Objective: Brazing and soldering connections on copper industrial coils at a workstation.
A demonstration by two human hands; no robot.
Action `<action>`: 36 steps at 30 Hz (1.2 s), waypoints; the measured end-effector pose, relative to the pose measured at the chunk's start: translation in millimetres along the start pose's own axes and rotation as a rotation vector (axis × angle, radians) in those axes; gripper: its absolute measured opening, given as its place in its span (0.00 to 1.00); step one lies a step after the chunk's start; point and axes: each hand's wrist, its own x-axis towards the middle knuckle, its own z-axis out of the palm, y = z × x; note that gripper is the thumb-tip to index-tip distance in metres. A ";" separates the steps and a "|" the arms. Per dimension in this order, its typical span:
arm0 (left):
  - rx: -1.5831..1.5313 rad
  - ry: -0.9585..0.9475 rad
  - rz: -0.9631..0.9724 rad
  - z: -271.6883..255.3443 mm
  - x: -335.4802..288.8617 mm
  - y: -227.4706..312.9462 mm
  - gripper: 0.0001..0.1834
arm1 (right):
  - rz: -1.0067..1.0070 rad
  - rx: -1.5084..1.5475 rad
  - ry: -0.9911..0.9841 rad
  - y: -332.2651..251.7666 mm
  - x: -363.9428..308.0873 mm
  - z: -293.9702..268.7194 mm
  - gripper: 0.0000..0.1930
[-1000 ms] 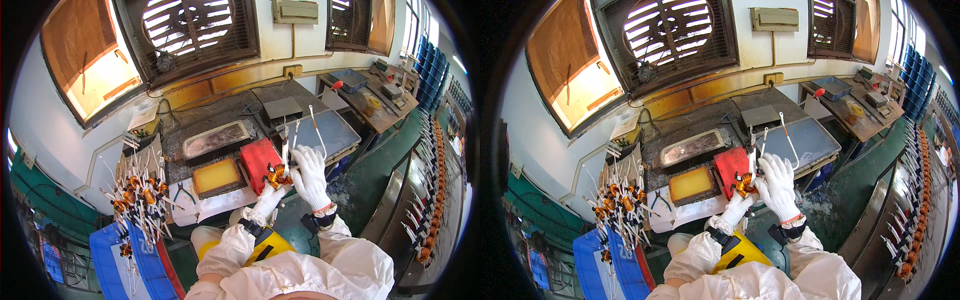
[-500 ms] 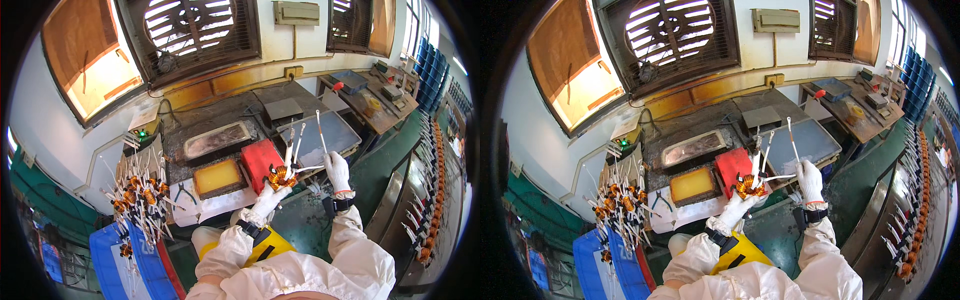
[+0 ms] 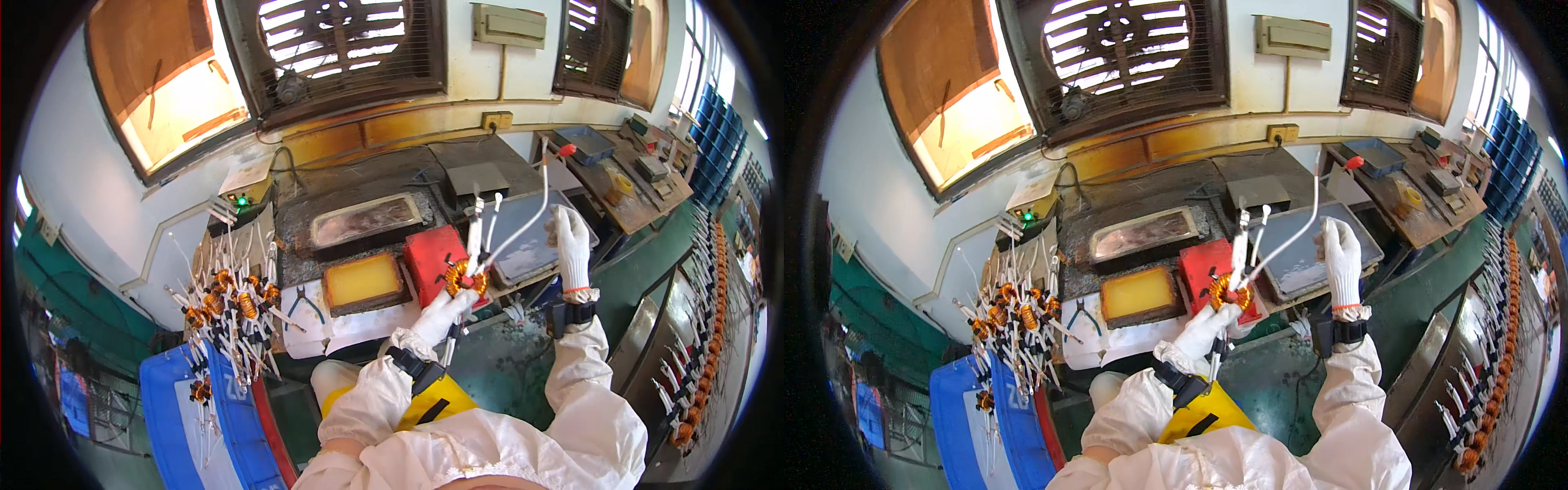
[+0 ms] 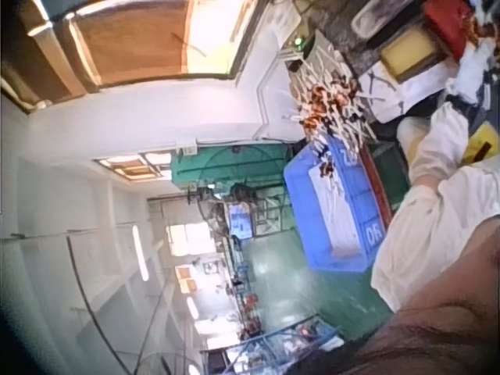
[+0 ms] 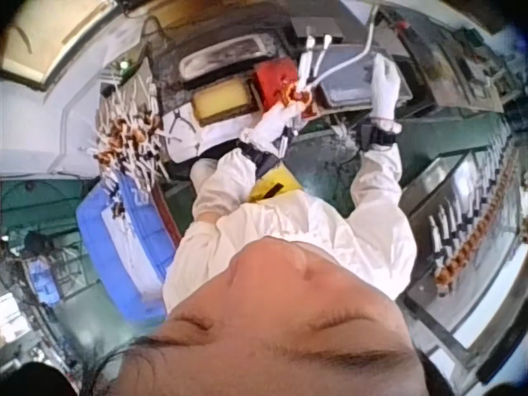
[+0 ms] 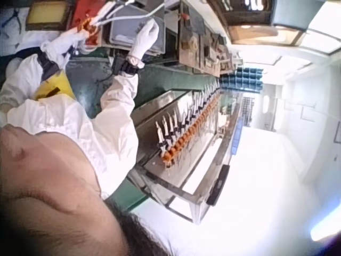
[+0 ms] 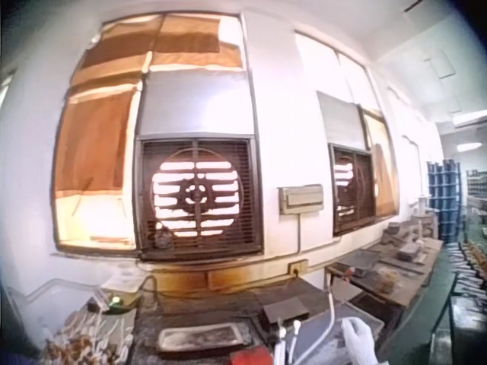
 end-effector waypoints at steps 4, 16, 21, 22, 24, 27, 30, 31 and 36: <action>-0.275 0.013 0.193 -30.0 -2.2 9.6 0.15 | -0.019 -0.051 -0.110 17.6 -11.0 23.0 0.16; -0.295 0.604 0.257 -175.5 -77.3 22.1 0.16 | 0.067 -0.058 -0.547 81.6 -53.8 143.2 0.12; -0.131 0.822 0.382 -223.2 -129.4 36.2 0.17 | 0.082 -0.108 -0.555 128.0 -57.7 164.4 0.11; -0.204 0.756 0.453 -244.7 -139.7 28.4 0.18 | -0.004 -0.158 -0.524 131.9 -59.0 167.4 0.11; -0.203 0.854 0.373 -284.3 -161.3 18.9 0.19 | -0.052 -0.196 -0.513 122.7 -62.4 170.3 0.11; 0.143 1.117 0.429 -318.0 -177.1 25.8 0.16 | 0.078 -0.194 -0.528 117.6 -61.2 167.5 0.11; -0.054 1.099 0.498 -361.9 -186.5 19.5 0.15 | 0.005 -0.217 -0.540 123.7 -60.4 169.4 0.11; 0.110 1.222 0.333 -334.3 -188.3 49.8 0.15 | -0.036 -0.182 -0.518 126.5 -60.7 168.4 0.11; -0.067 1.183 0.562 -403.7 -172.1 25.8 0.12 | 0.002 -0.237 -0.513 122.7 -62.5 167.9 0.10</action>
